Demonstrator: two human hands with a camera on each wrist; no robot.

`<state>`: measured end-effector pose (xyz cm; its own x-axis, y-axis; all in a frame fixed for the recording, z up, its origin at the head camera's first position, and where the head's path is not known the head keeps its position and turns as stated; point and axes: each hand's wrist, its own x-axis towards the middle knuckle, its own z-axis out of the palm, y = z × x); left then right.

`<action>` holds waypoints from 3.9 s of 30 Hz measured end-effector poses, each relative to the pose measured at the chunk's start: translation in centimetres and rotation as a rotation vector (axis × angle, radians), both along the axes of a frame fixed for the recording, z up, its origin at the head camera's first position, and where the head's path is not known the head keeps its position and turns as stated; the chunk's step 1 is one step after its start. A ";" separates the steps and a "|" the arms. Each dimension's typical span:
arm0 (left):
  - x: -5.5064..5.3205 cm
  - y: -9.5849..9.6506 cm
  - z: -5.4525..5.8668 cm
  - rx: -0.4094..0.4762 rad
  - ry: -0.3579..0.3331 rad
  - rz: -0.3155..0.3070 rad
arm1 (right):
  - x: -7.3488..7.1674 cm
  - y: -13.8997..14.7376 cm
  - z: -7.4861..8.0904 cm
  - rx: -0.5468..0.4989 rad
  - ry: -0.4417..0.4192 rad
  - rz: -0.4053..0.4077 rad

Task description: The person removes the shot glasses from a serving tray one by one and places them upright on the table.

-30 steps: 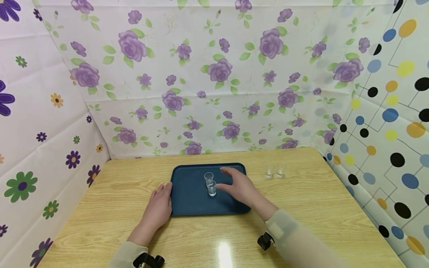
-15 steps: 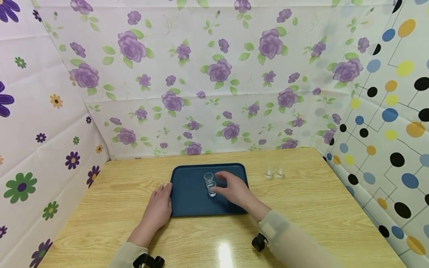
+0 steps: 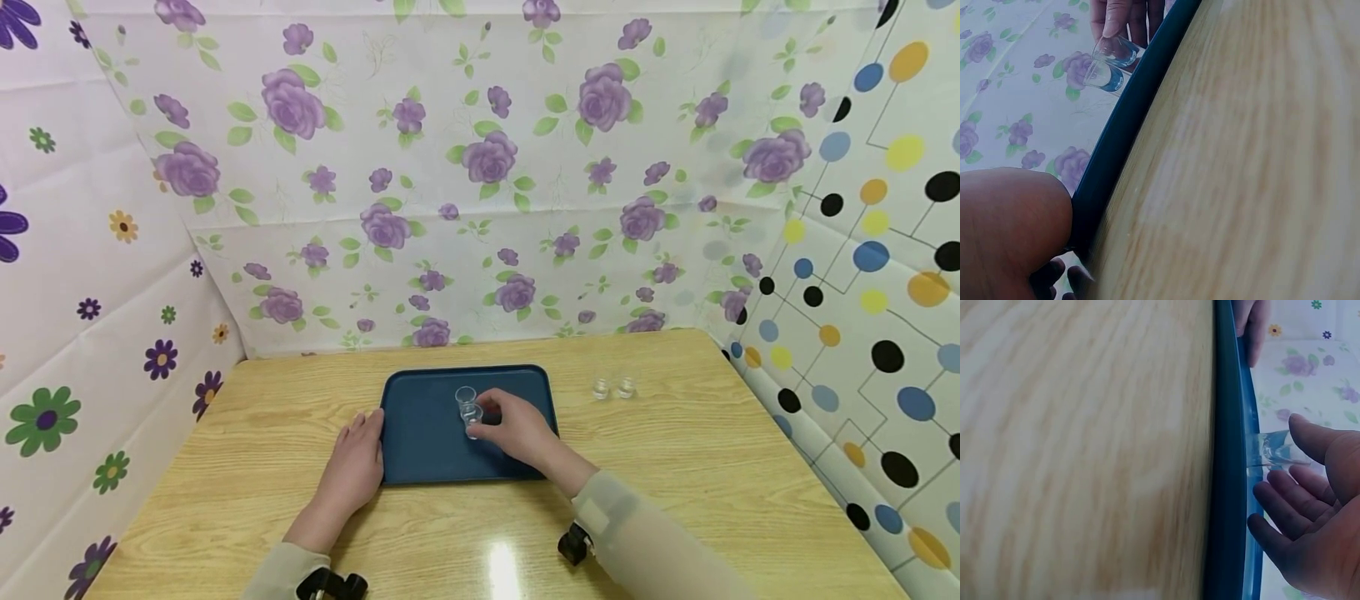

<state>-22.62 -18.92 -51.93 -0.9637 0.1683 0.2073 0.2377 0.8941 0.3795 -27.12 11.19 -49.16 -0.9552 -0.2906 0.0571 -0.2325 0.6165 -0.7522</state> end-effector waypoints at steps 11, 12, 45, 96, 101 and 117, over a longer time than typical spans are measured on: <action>-0.1 0.0 0.2 0.007 -0.006 -0.004 | 0.3 -0.3 0.0 -0.013 -0.009 0.019; 0.0 0.0 0.2 0.007 -0.007 -0.006 | 0.3 -0.3 -0.1 -0.017 -0.012 0.024; 0.1 -0.2 -0.1 0.013 0.008 -0.006 | 2.3 7.5 2.2 -0.042 0.036 -0.098; 0.0 -0.3 -0.4 0.003 0.019 -0.012 | 2.5 19.0 -0.1 0.077 0.029 -0.257; -0.3 -0.4 0.0 -0.003 0.023 -0.012 | 2.6 19.0 -0.4 0.073 0.026 -0.254; -0.1 -0.3 -0.3 0.010 0.022 -0.002 | 1.8 19.5 -0.7 0.076 0.026 -0.240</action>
<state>-22.68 -19.23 -52.19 -0.9586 0.1678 0.2301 0.2477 0.8898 0.3832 -25.28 30.65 -49.91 -0.9958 -0.0605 0.0689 -0.0915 0.7110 -0.6973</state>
